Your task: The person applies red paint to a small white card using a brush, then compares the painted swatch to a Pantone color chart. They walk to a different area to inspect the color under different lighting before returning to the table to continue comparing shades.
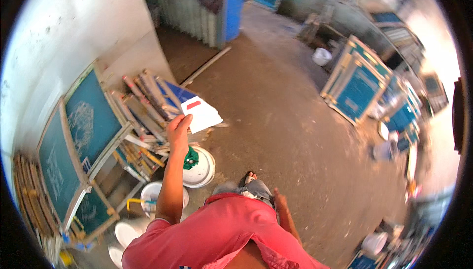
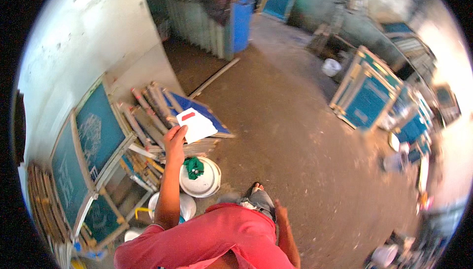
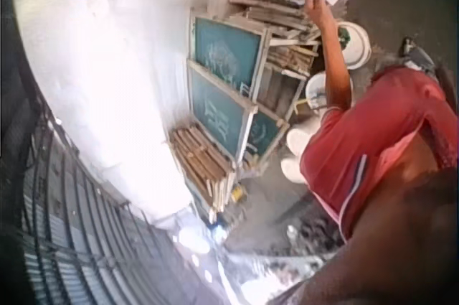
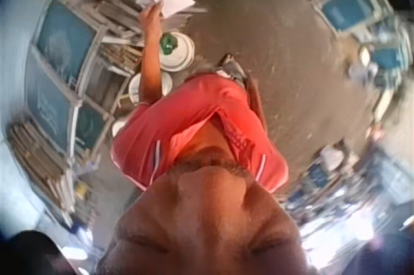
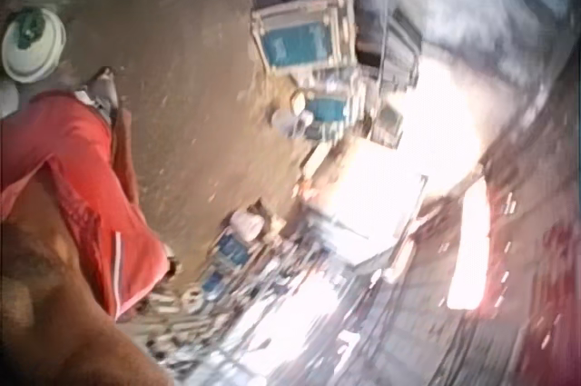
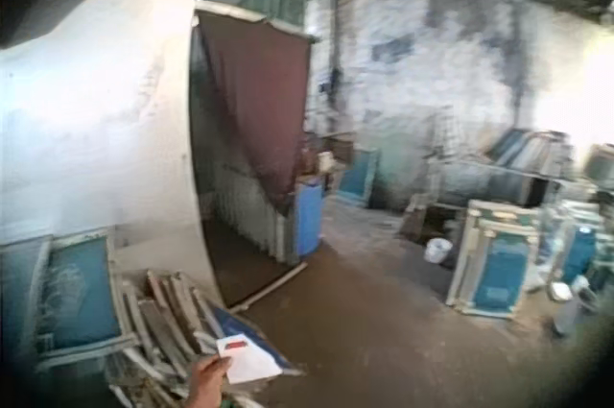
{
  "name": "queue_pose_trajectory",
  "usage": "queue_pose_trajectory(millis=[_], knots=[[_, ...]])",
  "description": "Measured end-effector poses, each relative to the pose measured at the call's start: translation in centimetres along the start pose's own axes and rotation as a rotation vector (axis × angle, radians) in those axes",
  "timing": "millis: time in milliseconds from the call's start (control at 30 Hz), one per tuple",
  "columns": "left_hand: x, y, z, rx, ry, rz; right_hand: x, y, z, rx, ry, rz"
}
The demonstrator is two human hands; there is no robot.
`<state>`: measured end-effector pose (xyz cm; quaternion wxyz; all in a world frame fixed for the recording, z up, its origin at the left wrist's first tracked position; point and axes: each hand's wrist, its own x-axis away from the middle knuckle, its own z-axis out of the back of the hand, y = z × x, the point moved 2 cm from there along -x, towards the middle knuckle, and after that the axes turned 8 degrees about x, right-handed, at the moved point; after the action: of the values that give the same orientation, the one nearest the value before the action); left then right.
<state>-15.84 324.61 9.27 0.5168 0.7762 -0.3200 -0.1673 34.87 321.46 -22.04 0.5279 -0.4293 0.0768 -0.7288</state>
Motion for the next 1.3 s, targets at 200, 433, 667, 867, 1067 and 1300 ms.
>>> queue_pose_trajectory(millis=[200, 433, 667, 867, 1067, 1300], knots=[[-15.5, -0.1, -4.8, -0.057, 0.299, 0.021, -24.5, -30.0, 11.6, -0.347, -0.325, 0.2], [-41.7, -5.6, -9.6, 0.067, 0.405, -0.054, -52.8, -42.8, 12.2, -0.575, -0.001, 0.027], [-60.3, -4.1, -10.4, -0.07, 0.386, -0.01, -59.8, -55.6, -2.1, 0.07, -0.498, -0.149], [-76.2, -5.0, -3.6, -0.067, 0.641, -0.022, -74.3, -83.4, -20.1, 0.57, -0.736, 0.18], [-83.7, -3.3, 0.3, -0.169, 1.029, -0.037, -80.0, -122.4, -46.1, 0.862, -0.924, 0.86], [-91.3, 0.0, 8.9, 0.216, 1.584, -0.241, -49.3, -160.7, -72.5, 0.266, -1.319, 1.042]])
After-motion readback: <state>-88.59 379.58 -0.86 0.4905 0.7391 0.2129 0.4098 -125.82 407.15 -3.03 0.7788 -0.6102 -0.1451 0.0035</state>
